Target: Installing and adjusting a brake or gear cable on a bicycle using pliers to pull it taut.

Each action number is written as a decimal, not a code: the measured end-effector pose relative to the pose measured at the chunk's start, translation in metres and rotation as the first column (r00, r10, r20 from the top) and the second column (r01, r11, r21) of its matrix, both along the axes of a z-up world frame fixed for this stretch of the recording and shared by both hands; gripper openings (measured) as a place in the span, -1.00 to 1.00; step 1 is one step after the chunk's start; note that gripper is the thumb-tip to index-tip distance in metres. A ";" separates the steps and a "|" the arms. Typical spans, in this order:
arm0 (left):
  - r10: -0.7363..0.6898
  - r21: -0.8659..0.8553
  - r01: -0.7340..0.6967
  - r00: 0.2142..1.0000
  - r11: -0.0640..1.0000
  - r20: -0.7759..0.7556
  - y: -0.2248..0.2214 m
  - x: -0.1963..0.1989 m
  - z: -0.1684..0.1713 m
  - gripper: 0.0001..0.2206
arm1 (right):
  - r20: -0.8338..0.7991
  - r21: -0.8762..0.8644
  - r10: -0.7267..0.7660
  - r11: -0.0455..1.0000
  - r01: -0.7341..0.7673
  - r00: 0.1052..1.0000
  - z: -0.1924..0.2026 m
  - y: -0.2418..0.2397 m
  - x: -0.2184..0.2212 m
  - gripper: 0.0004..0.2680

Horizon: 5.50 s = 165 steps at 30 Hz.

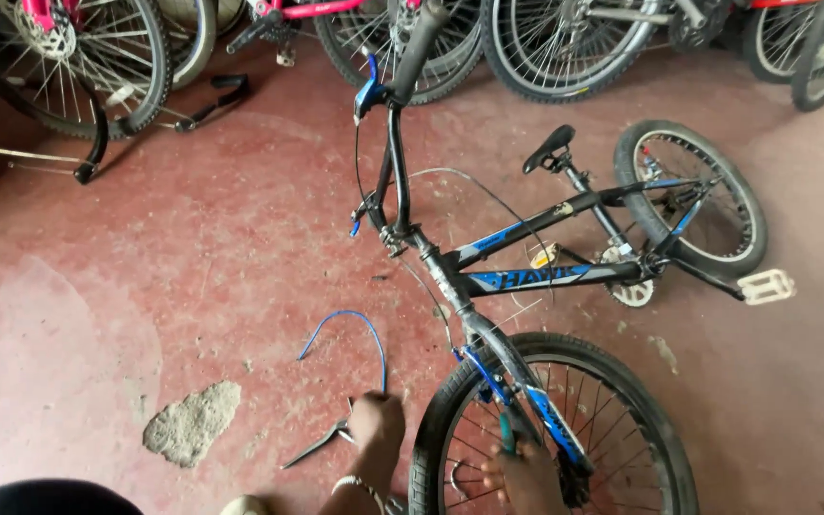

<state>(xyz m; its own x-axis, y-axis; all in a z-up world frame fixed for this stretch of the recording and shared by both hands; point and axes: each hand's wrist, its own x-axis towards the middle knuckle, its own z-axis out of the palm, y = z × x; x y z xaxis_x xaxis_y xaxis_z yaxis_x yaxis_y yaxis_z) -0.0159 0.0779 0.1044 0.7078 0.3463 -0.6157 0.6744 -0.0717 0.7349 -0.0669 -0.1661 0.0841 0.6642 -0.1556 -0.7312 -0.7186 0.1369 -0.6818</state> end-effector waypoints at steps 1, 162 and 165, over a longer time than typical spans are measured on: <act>-0.002 0.389 0.039 0.995 0.920 -0.095 0.010 -0.011 -0.027 -0.78 | 0.063 0.095 -0.012 0.995 0.006 0.998 -0.037 -0.010 0.005 -0.86; -0.930 0.639 0.681 0.195 0.357 0.312 -0.025 0.092 0.093 -0.84 | -0.269 -0.855 0.800 0.057 -0.515 0.536 0.012 -0.092 0.060 -0.77; -0.965 0.619 0.740 0.218 0.263 0.149 -0.037 0.099 0.112 -0.85 | -0.124 -0.782 0.681 0.380 -0.494 0.721 0.033 -0.079 0.055 -0.44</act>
<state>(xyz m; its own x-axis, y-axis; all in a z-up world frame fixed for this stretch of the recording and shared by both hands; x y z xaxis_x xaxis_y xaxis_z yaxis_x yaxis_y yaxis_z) 0.0833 0.0406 0.2165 0.8023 -0.5765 -0.1546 -0.3739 -0.6873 0.6228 -0.0123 -0.2455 0.1172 0.9111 -0.0639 -0.4073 -0.2547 -0.8641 -0.4341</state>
